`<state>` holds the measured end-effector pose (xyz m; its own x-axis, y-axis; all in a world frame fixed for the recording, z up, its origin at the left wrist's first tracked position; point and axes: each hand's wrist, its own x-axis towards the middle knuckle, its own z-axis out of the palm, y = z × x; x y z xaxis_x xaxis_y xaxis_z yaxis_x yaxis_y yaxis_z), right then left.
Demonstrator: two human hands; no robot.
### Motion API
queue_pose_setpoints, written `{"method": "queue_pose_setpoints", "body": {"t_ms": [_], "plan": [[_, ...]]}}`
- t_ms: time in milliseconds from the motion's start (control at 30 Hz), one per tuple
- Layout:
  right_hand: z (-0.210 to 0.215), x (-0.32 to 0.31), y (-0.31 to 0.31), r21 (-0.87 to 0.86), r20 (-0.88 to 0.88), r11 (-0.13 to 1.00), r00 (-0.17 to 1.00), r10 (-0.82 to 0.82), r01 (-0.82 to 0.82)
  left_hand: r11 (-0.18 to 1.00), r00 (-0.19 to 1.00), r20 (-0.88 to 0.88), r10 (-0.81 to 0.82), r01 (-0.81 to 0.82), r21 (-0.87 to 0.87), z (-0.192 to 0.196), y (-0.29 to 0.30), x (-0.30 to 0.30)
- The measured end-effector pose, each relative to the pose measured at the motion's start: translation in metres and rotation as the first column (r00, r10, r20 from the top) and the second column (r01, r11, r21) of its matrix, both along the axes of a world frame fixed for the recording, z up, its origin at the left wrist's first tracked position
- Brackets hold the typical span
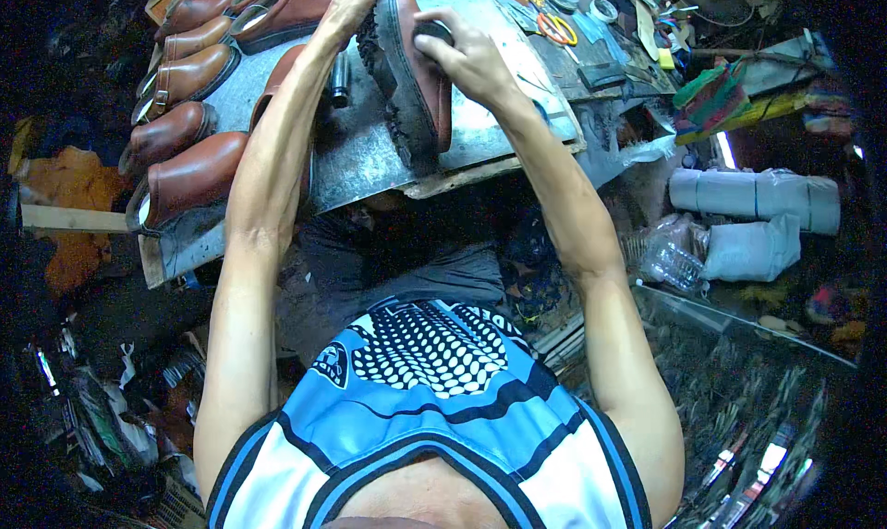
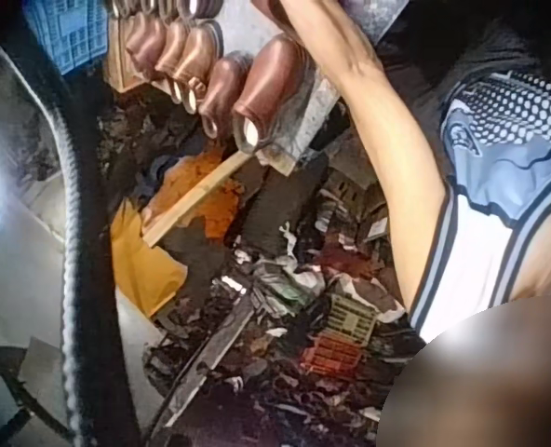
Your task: Polish and inspect manufactured shoes in a factory setting.
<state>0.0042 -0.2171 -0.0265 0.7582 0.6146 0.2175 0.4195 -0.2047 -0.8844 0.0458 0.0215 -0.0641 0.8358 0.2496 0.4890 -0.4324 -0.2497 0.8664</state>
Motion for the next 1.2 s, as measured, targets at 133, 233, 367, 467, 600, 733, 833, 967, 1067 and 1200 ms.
{"method": "queue_pose_setpoints", "body": {"t_ms": [133, 233, 367, 467, 600, 733, 833, 967, 1067, 1200], "plan": [[-0.005, -0.001, -0.021, -0.152, 0.194, 0.985, 0.975, 0.109, -0.08, 0.996, 1.0, 0.017, -0.026, 0.025, 0.09, 0.006, -0.009, -0.002], [-0.001, 0.0, -0.038, -0.21, 0.048, 0.963, 0.982, 0.184, -0.17, 0.994, 0.994, -0.093, -0.06, 0.068, 0.084, 0.013, -0.019, 0.002], [0.01, -0.006, -0.002, -0.164, 0.08, 0.985, 0.996, -0.039, 0.052, 1.0, 0.998, 0.054, 0.011, -0.012, 0.015, -0.004, -0.007, 0.001], [0.001, -0.003, -0.027, -0.139, 0.132, 0.98, 0.978, 0.164, -0.146, 0.989, 0.993, -0.103, -0.06, 0.073, 0.126, 0.008, -0.007, -0.001], [0.008, 0.001, -0.022, -0.111, 0.042, 0.992, 0.997, 0.066, -0.061, 0.993, 0.999, 0.011, 0.045, -0.046, 0.11, 0.005, -0.007, 0.003], [0.0, 0.004, -0.018, -0.078, 0.143, 0.997, 0.989, 0.035, -0.024, 0.993, 0.994, -0.077, -0.073, 0.08, 0.084, 0.006, -0.012, 0.002], [-0.006, -0.001, -0.032, -0.058, 0.111, 0.984, 0.978, 0.176, -0.171, 0.989, 0.999, -0.049, 0.02, -0.013, 0.147, 0.003, -0.007, 0.008], [0.012, 0.002, -0.017, -0.092, 0.042, 0.996, 0.999, -0.005, 0.009, 0.996, 1.0, -0.025, -0.016, 0.018, 0.09, -0.002, -0.002, 0.008], [-0.007, 0.01, -0.017, -0.013, 0.136, 0.999, 0.99, 0.043, -0.042, 0.989, 0.985, -0.135, -0.107, 0.119, 0.084, 0.009, -0.007, 0.004], [0.002, -0.004, -0.043, -0.146, -0.083, 0.968, 0.978, 0.194, -0.204, 0.995, 0.995, -0.093, -0.028, 0.037, 0.097, 0.009, -0.013, 0.0]]}}
